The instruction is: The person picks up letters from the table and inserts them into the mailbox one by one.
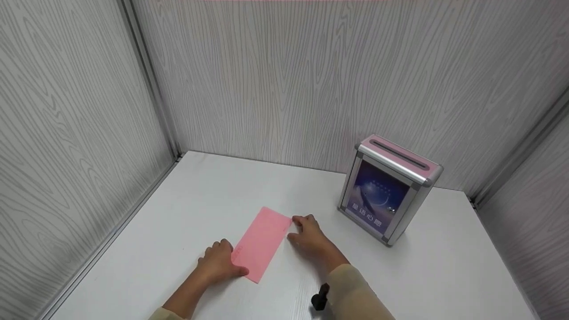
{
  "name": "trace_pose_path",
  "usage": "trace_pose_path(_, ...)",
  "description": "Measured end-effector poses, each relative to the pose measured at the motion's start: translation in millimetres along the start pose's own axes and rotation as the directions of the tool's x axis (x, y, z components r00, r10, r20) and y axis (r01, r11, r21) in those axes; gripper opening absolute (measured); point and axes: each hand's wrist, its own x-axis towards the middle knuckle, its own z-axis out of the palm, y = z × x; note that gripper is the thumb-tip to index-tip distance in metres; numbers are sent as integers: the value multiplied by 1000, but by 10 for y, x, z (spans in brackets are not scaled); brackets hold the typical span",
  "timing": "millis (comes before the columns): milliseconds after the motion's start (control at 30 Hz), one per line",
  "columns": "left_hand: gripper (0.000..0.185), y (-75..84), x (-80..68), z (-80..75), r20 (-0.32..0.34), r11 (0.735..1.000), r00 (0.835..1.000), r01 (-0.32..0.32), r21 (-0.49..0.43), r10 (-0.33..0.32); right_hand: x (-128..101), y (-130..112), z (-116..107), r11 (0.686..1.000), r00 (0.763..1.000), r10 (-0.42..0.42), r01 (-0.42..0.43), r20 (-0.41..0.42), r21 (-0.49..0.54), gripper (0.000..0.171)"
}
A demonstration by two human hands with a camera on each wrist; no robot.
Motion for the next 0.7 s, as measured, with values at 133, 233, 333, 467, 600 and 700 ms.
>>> trace_pose_path(133, 76, 12, -18, -10, 7, 1000, 1000, 3, -8, -3, 1, -17, 6, 1000, 1000, 11, -12, -13, -7, 59)
trace_pose_path(233, 75, 13, -24, -8, 10, 1000, 1000, 0, -12, 0, -4, -17, 10, 1000, 1000, 16, -16, -24, -4, 54)
trace_pose_path(333, 74, 6, -25, -7, 15, 1000, 1000, -4, -16, 5, -8, -7, 16, 999, 999, 32, -31, -34, 20, 49)
trace_pose_path(467, 72, -11, -23, -15, 19, 1000, 1000, -11, -17, 12, -1, 1, 20, 997, 998, 29, -24, -59, 74, 42)
trace_pose_path(600, 68, -22, -25, -15, 15, 999, 999, -29, -23, 29, -1, 6, 31, 987, 994, 15, 3, -110, 160, 30)
trace_pose_path(700, 67, -34, -24, -10, 15, 999, 999, -37, -33, 37, -1, -4, 39, 974, 988, 32, 3, -150, 227, 21)
